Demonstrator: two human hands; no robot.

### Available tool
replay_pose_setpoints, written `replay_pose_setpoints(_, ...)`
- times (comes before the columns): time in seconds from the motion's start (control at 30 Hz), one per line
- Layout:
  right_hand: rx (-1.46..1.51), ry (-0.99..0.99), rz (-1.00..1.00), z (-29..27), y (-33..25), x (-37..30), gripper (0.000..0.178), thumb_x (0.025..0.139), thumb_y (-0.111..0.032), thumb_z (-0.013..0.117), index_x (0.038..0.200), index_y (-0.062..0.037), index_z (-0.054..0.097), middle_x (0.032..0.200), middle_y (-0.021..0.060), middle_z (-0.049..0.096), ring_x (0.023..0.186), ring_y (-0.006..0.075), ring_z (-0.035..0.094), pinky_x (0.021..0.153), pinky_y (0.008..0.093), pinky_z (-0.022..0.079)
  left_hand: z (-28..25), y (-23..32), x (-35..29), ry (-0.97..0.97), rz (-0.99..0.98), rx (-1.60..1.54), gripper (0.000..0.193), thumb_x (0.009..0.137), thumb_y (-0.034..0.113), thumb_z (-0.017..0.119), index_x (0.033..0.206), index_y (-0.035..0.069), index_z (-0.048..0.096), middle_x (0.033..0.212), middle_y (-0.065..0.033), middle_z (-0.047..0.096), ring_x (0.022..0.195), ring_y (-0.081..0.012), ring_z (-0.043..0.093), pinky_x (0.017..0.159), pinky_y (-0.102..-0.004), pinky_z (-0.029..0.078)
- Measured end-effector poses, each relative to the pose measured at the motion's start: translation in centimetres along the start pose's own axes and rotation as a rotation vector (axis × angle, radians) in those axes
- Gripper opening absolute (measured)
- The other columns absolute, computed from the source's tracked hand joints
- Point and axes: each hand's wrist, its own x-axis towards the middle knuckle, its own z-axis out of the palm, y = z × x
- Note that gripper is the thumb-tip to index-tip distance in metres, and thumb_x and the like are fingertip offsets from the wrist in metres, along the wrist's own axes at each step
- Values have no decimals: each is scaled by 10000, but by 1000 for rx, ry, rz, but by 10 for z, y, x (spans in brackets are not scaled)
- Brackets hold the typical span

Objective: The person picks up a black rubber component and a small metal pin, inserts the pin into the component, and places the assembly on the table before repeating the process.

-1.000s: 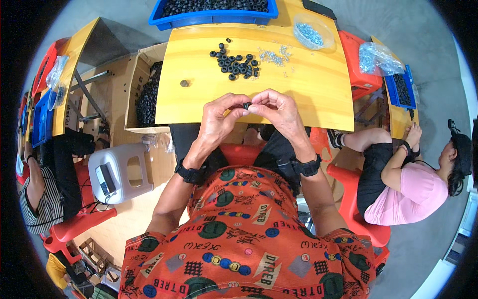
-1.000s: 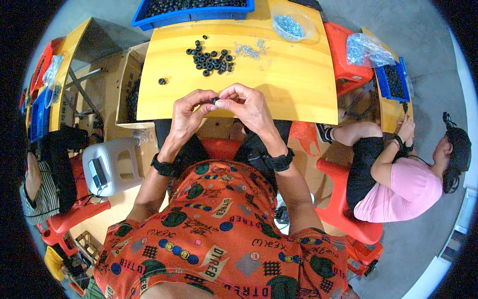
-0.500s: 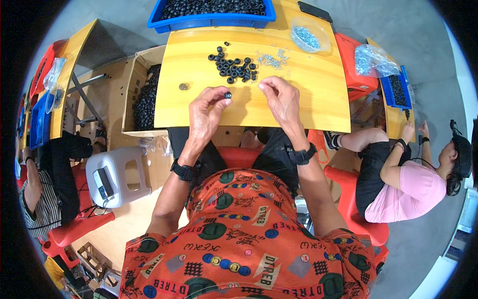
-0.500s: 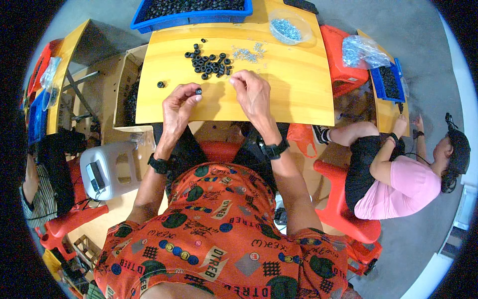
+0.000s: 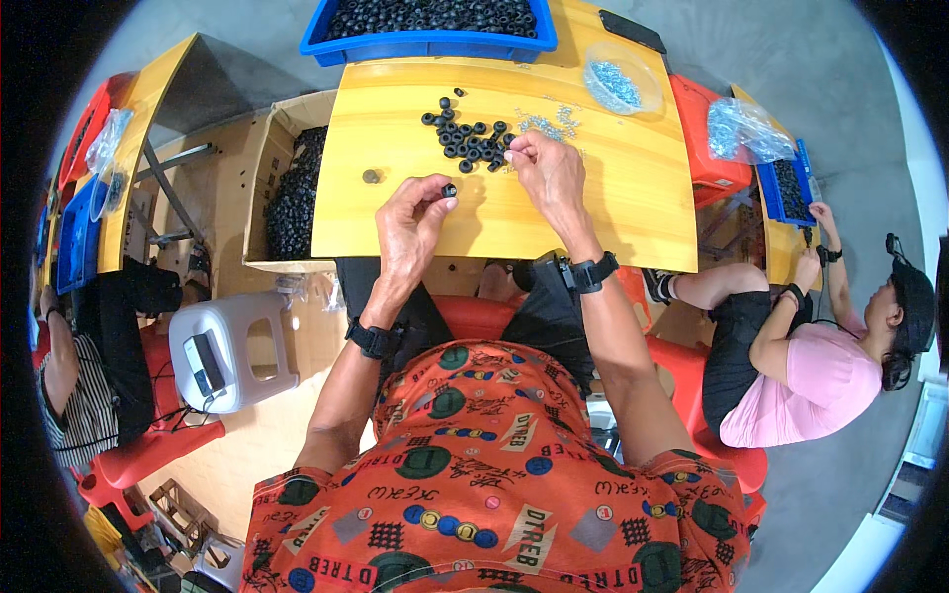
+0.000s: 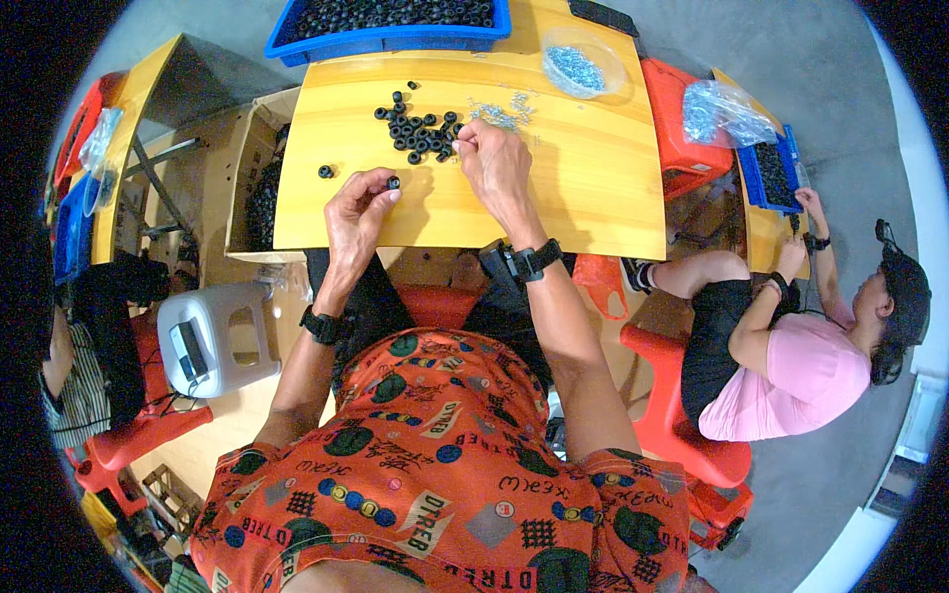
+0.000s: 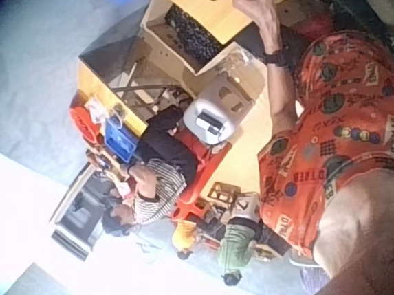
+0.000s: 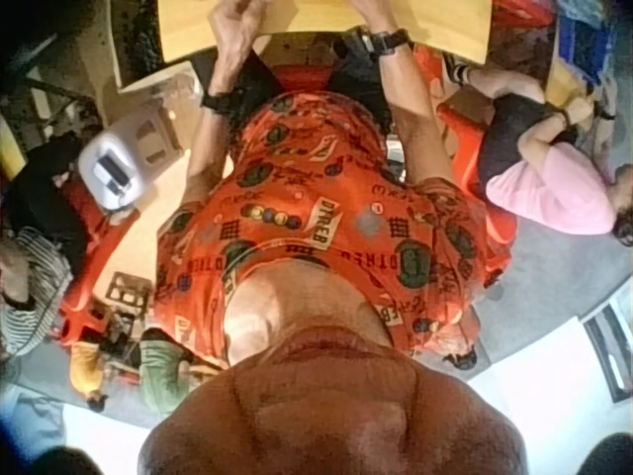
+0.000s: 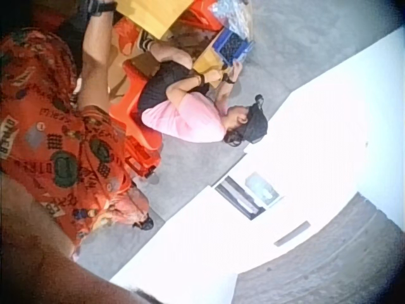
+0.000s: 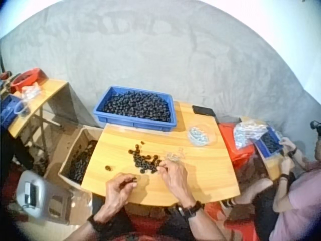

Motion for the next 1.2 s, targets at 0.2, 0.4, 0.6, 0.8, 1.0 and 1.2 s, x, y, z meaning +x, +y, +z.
replay_pose_setpoints(0.2, 350, 15, 32, 4, 26, 7, 163, 849, -144, 683, 976, -44, 708, 824, 83, 714, 711, 171, 675, 662, 302, 526, 0, -2, 0, 3, -25, -60, 205, 817, -28, 684, 1020, -12, 663, 888, -43, 642, 821, -114, 600, 772, -252, 501)
replay_pose_setpoints(0.4, 1184, -273, 372, -30, 3, -27, 254, 911, -120, 642, 1115, 33, 639, 974, 64, 669, 848, 138, 649, 770, 247, 514, 7, 11, -1, -57, -151, -281, 248, 838, -2, 687, 1084, 19, 662, 955, -14, 665, 873, -93, 603, 820, -234, 485)
replay_pose_setpoints(0.6, 1370, -346, 383, -29, -2, -47, 275, 909, -98, 640, 1161, 8, 617, 991, 63, 657, 886, 156, 643, 812, 264, 516, 21, 22, -3, -115, -200, -388, 257, 840, -27, 676, 1094, 6, 661, 977, -15, 671, 873, -87, 604, 816, -236, 497)
replay_pose_setpoints(0.8, 1141, -313, 281, -31, -10, -55, 268, 896, -98, 649, 1150, -16, 636, 969, 43, 652, 882, 124, 625, 806, 251, 498, 20, 19, -8, -129, -207, -387, 267, 833, -16, 691, 1096, 20, 668, 972, -19, 681, 892, -84, 614, 817, -225, 498)
replay_pose_setpoints(1.0, 888, -304, 175, -30, -14, -64, 243, 882, -88, 656, 1110, -6, 653, 913, 27, 661, 843, 95, 613, 782, 242, 491, 15, 19, -12, -134, -220, -319, 261, 836, -27, 682, 1092, 23, 668, 987, -13, 679, 891, -80, 611, 809, -223, 495)
replay_pose_setpoints(1.2, 948, -336, 206, -28, -18, -70, 159, 872, -61, 673, 1017, 4, 665, 896, 41, 675, 797, 93, 619, 746, 237, 505, 12, 19, -15, -123, -156, -255, 252, 816, -43, 679, 1063, 7, 677, 965, -35, 665, 864, -104, 602, 807, -245, 495)
